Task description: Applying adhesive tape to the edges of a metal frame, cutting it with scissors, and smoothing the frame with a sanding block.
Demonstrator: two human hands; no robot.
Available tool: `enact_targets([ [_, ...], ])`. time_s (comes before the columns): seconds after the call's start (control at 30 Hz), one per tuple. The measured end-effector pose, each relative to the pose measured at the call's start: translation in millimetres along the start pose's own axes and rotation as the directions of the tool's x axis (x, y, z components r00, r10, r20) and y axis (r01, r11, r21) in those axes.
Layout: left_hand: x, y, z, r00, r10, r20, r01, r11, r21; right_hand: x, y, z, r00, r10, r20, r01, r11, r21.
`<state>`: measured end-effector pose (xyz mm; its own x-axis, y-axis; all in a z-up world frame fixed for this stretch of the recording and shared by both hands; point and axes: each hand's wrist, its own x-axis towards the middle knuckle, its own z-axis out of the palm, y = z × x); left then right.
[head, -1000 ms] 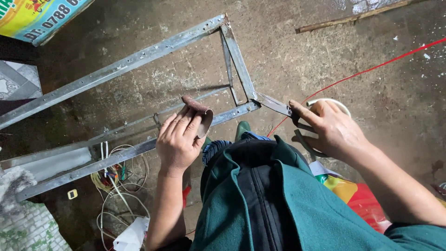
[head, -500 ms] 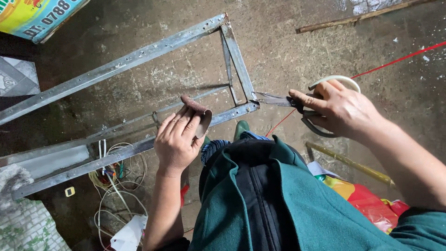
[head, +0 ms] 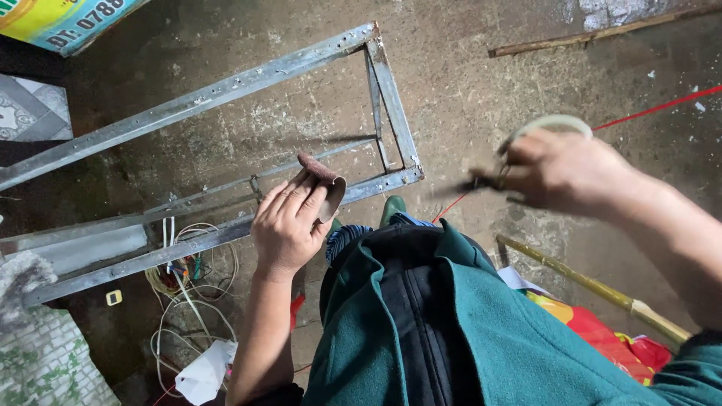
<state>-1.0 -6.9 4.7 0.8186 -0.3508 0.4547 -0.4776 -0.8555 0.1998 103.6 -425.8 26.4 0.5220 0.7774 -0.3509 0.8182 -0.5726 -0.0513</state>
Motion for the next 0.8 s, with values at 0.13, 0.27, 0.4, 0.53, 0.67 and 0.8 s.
enact_targets([
  [0.13, 4, 1, -1, 1.0, -0.007, -0.017, 0.007, 1.0, 0.001, -7, 8, 28, 0.982, -0.09, -0.167, 0.117, 0.981, 0.158],
  [0.27, -2, 1, -2, 1.0, -0.004, 0.02, 0.004, 1.0, -0.002, -20, -2, 15, 0.957, -0.006, -0.289, 0.097, 0.949, 0.3],
  [0.4, -1, 0, -1, 1.0, -0.007, 0.03, 0.007, 1.0, 0.002, -21, -2, 19, 0.987, 0.121, -0.11, -0.089, 0.962, 0.258],
  [0.53, -3, 0, 1, 1.0, -0.009, 0.007, 0.009, 1.0, 0.011, -16, -7, 17, 0.991, 0.118, -0.056, -0.096, 0.949, 0.301],
  [0.67, -1, 0, 0, 1.0, -0.003, 0.016, 0.003, 1.0, 0.011, -10, -6, 25, 0.984, 0.075, -0.159, -0.058, 0.992, 0.11],
  [0.8, 1, 1, -1, 1.0, 0.001, 0.005, -0.001, 1.0, 0.003, -9, -3, 22, 0.962, 0.024, -0.271, -0.03, 0.999, -0.018],
])
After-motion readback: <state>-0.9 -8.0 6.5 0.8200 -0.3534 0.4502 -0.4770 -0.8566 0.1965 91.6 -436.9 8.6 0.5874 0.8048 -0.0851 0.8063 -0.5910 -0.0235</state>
